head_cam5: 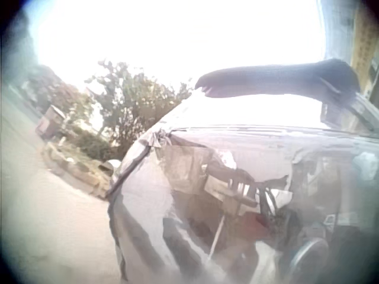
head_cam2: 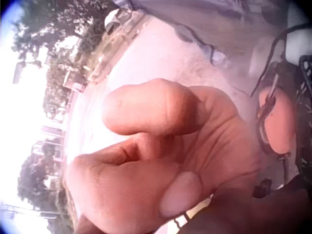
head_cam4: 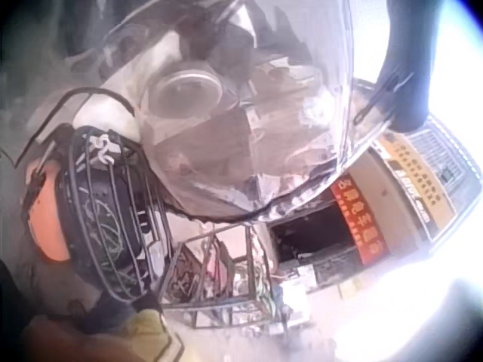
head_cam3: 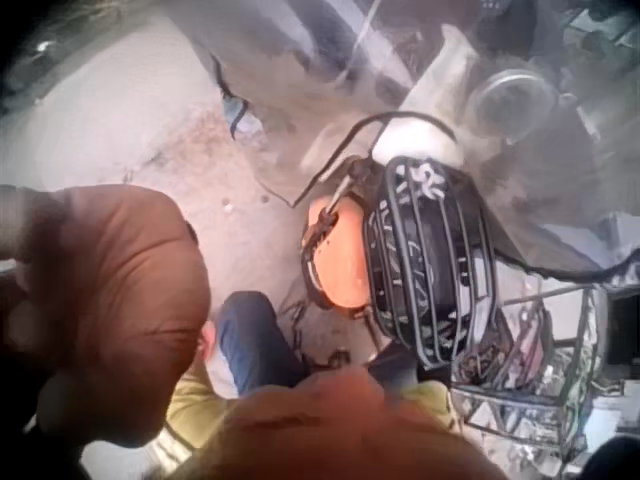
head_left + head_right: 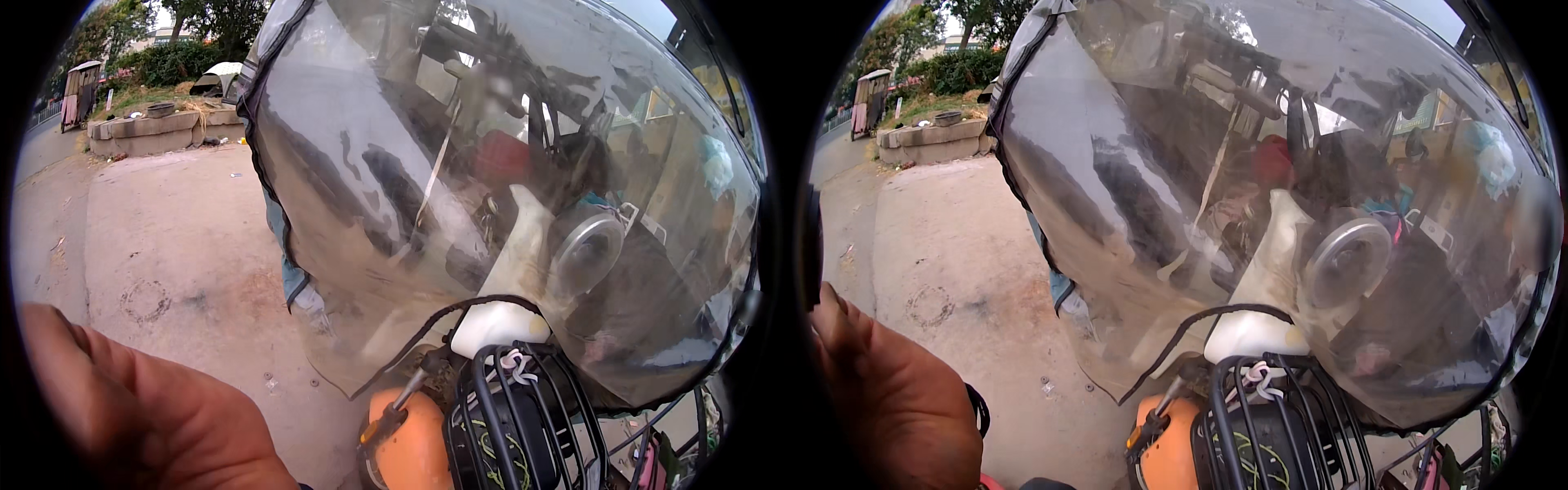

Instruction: The person prepares a cable by stripping and twisting wires, then routes it through the handlebar area of a scooter. They secure the cable with zip ties and adjust the handlebar controls.

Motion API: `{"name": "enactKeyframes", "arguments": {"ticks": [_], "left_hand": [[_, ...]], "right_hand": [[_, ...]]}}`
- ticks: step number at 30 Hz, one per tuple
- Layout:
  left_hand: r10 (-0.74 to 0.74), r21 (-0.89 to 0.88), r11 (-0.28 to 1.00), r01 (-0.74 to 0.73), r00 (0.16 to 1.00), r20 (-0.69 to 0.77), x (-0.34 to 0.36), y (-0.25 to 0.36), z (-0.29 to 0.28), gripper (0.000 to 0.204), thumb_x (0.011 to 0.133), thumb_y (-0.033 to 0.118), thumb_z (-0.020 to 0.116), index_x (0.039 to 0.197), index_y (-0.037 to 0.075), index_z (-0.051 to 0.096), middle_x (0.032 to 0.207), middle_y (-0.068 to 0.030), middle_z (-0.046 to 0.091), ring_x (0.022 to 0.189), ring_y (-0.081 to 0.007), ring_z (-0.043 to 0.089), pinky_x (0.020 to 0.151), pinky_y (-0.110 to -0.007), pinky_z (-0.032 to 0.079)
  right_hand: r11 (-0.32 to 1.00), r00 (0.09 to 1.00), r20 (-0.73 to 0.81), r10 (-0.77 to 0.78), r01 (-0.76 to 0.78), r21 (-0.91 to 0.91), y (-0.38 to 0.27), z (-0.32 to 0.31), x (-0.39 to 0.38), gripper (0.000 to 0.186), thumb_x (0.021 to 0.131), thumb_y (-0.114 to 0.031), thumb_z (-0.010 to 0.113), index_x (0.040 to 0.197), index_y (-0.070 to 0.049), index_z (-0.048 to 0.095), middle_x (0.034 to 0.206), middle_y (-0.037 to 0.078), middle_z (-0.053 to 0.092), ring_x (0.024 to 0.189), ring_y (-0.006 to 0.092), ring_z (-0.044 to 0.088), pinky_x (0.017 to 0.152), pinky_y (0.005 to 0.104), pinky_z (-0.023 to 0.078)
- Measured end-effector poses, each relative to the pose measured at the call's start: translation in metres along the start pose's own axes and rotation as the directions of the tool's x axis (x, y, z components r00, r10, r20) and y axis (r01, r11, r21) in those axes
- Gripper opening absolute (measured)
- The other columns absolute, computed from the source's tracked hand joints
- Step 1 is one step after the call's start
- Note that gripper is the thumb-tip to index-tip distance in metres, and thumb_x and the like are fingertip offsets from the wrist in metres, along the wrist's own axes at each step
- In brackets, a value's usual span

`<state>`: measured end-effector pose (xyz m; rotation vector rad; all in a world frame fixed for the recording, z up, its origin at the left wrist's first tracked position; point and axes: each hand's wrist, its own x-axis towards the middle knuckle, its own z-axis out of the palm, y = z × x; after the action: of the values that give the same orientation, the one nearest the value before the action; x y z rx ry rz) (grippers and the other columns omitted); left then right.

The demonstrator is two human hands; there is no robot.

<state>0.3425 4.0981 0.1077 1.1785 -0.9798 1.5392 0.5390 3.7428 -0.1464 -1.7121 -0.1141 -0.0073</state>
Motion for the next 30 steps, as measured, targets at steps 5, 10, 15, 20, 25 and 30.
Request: {"name": "enactKeyframes", "arguments": {"ticks": [5, 10, 15, 20, 25, 30], "left_hand": [[0.11, 0.027, 0.993, -0.112, 0.991, 0.079, 0.043, 0.054, 0.047, 0.03, 0.087, 0.013, 0.077, 0.112, 0.008, 0.06, 0.102, -0.0156, 0.068, 0.085, -0.0242, 0.061, 0.077, -0.037, 0.047], [0.151, 0.073, 0.983, -0.171, 0.965, 0.216, 0.083, 0.108, 0.097, 0.034, 0.086, 0.008, 0.078, 0.114, 0.008, 0.057, 0.104, -0.0157, 0.067, 0.085, -0.0233, 0.06, 0.076, -0.037, 0.048], [-0.068, 0.2, 0.98, -0.027, 0.889, 0.454, 0.081, 0.114, 0.152, 0.039, 0.086, 0.004, 0.078, 0.116, 0.008, 0.054, 0.106, -0.0157, 0.066, 0.085, -0.0224, 0.06, 0.075, -0.036, 0.048], [-0.374, 0.407, 0.908, 0.093, 0.618, 0.692, 0.027, 0.093, 0.222, 0.032, 0.087, 0.018, 0.081, 0.111, 0.006, 0.063, 0.112, -0.0088, 0.066, 0.102, -0.0304, 0.063, 0.084, -0.039, 0.052], [-0.457, 0.434, 0.882, 0.184, 0.107, 0.883, -0.019, 0.101, 0.278, 0.062, 0.105, 0.05, 0.062, 0.146, 0.005, 0.051, 0.154, -0.0202, 0.046, 0.138, -0.0404, 0.047, 0.112, -0.051, 0.04], [-0.455, 0.45, 0.885, 0.117, 0.017, 0.89, -0.024, 0.097, 0.272, 0.047, 0.102, 0.048, 0.065, 0.112, 0.002, 0.072, 0.136, -0.0167, 0.064, 0.134, -0.0378, 0.051, 0.117, -0.051, 0.037]], "right_hand": [[0.999, 1.0, -0.017, 0.021, -0.02, 0.034, 0.003, -0.063, -0.058, 0.039, 0.112, -0.035, 0.059, 0.093, -0.003, 0.071, 0.076, -0.004, 0.059, 0.07, 0.0034, 0.05, 0.063, 0.0233, 0.04], [0.996, 0.997, -0.039, 0.059, -0.056, 0.072, 0.012, -0.126, -0.109, 0.039, 0.112, -0.035, 0.059, 0.093, -0.003, 0.071, 0.078, -0.004, 0.06, 0.071, 0.0035, 0.051, 0.063, 0.0232, 0.041], [0.987, 0.993, -0.067, 0.094, -0.084, 0.137, 0.029, -0.171, -0.131, 0.038, 0.112, -0.034, 0.059, 0.093, -0.003, 0.07, 0.079, -0.003, 0.061, 0.072, 0.0035, 0.052, 0.064, 0.0231, 0.042], [0.971, 0.988, -0.096, 0.118, -0.094, 0.22, 0.062, -0.197, -0.142, 0.037, 0.112, -0.034, 0.059, 0.094, -0.003, 0.07, 0.08, -0.003, 0.062, 0.073, 0.0035, 0.053, 0.065, 0.023, 0.043], [0.949, 0.988, -0.1, 0.113, -0.078, 0.304, 0.106, -0.21, -0.147, 0.037, 0.112, -0.033, 0.059, 0.094, -0.003, 0.07, 0.081, -0.003, 0.063, 0.074, 0.0035, 0.054, 0.066, 0.0228, 0.044], [0.933, 0.992, -0.117, 0.04, 0.005, 0.36, 0.142, -0.213, -0.141, 0.036, 0.112, -0.032, 0.06, 0.094, -0.003, 0.07, 0.082, -0.003, 0.064, 0.075, 0.0036, 0.055, 0.067, 0.0227, 0.045]]}}
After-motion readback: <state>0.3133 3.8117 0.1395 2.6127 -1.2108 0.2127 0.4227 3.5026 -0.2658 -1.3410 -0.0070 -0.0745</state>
